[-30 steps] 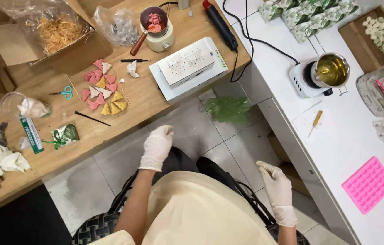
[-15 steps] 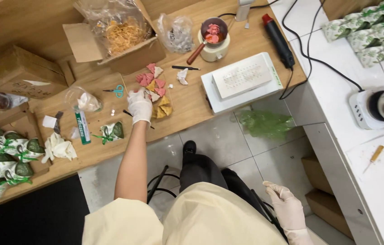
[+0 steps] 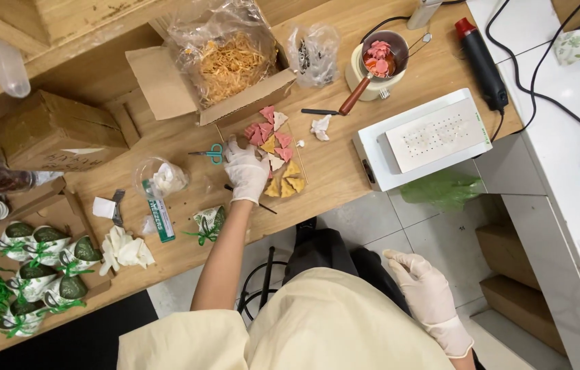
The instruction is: Using a heat gun to smooth melted wax and sorting wax decorations in a production area.
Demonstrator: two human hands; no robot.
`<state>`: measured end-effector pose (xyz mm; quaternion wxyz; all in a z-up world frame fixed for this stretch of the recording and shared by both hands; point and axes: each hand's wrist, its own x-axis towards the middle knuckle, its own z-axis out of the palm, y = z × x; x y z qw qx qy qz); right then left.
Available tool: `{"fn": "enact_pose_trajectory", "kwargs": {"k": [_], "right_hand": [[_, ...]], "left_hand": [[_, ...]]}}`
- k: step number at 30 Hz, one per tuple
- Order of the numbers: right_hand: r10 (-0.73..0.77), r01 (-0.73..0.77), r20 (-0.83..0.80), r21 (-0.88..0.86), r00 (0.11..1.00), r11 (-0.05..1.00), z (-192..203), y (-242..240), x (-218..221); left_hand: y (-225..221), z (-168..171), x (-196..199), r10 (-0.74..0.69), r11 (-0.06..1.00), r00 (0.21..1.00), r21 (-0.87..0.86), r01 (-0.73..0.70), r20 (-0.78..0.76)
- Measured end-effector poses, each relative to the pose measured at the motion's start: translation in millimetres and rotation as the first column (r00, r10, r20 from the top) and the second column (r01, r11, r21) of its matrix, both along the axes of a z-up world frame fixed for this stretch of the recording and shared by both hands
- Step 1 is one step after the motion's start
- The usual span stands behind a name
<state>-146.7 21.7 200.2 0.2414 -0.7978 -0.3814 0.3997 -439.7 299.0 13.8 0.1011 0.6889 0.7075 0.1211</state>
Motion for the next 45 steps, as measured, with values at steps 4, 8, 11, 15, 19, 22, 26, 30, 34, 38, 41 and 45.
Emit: {"fn": "enact_pose_trajectory", "kwargs": {"k": [4, 8, 11, 15, 19, 22, 26, 30, 34, 38, 41, 45], "right_hand": [[-0.080, 0.080, -0.004, -0.075, 0.997, 0.994, 15, 15, -14], [-0.122, 0.125, 0.025, -0.148, 0.992, 0.981, 20, 25, -23], [-0.122, 0.128, 0.049, -0.148, 0.991, 0.981, 20, 29, -26], [-0.079, 0.086, 0.064, -0.122, 0.995, 0.989, 27, 36, -31], [-0.061, 0.069, 0.071, -0.118, 0.996, 0.991, 29, 35, -33], [-0.060, 0.070, 0.081, -0.138, 0.995, 0.988, 31, 38, -34], [-0.032, 0.045, 0.082, -0.154, 0.996, 0.987, 29, 39, -31], [-0.008, 0.015, 0.083, -0.088, 0.997, 0.996, 26, 39, -33], [-0.004, 0.010, 0.073, -0.088, 0.997, 0.996, 30, 43, -35], [0.009, 0.000, 0.076, -0.114, 0.997, 0.994, 29, 43, -37], [-0.006, 0.016, 0.088, -0.111, 0.996, 0.994, 27, 39, -38], [-0.032, 0.041, 0.085, -0.104, 0.996, 0.994, 21, 33, -39]], "left_hand": [[11, -27, 5, 0.026, 0.988, 0.998, -0.152, -0.034, -0.052], [27, -49, 16, 0.031, 0.964, 0.974, -0.253, -0.088, -0.225], [30, -57, 23, 0.007, 0.951, 0.940, -0.290, -0.112, -0.341], [32, -53, 20, 0.039, 0.929, 0.922, -0.327, -0.176, -0.385], [23, -32, 2, -0.015, 0.930, 0.960, -0.356, -0.089, -0.281], [16, -26, -18, -0.029, 0.957, 0.997, -0.289, 0.005, -0.078], [9, 11, -31, -0.143, 0.945, 0.972, -0.265, 0.191, 0.187], [3, 16, -41, -0.202, 0.933, 0.949, -0.246, 0.262, 0.243], [2, -4, -33, -0.199, 0.944, 0.936, -0.198, 0.262, 0.289], [11, -18, -17, -0.134, 0.972, 0.983, -0.175, 0.154, 0.123], [23, -57, -12, -0.126, 0.984, 0.991, -0.130, 0.118, -0.050], [38, -75, -4, -0.045, 0.995, 0.942, -0.099, 0.012, -0.334]]}}
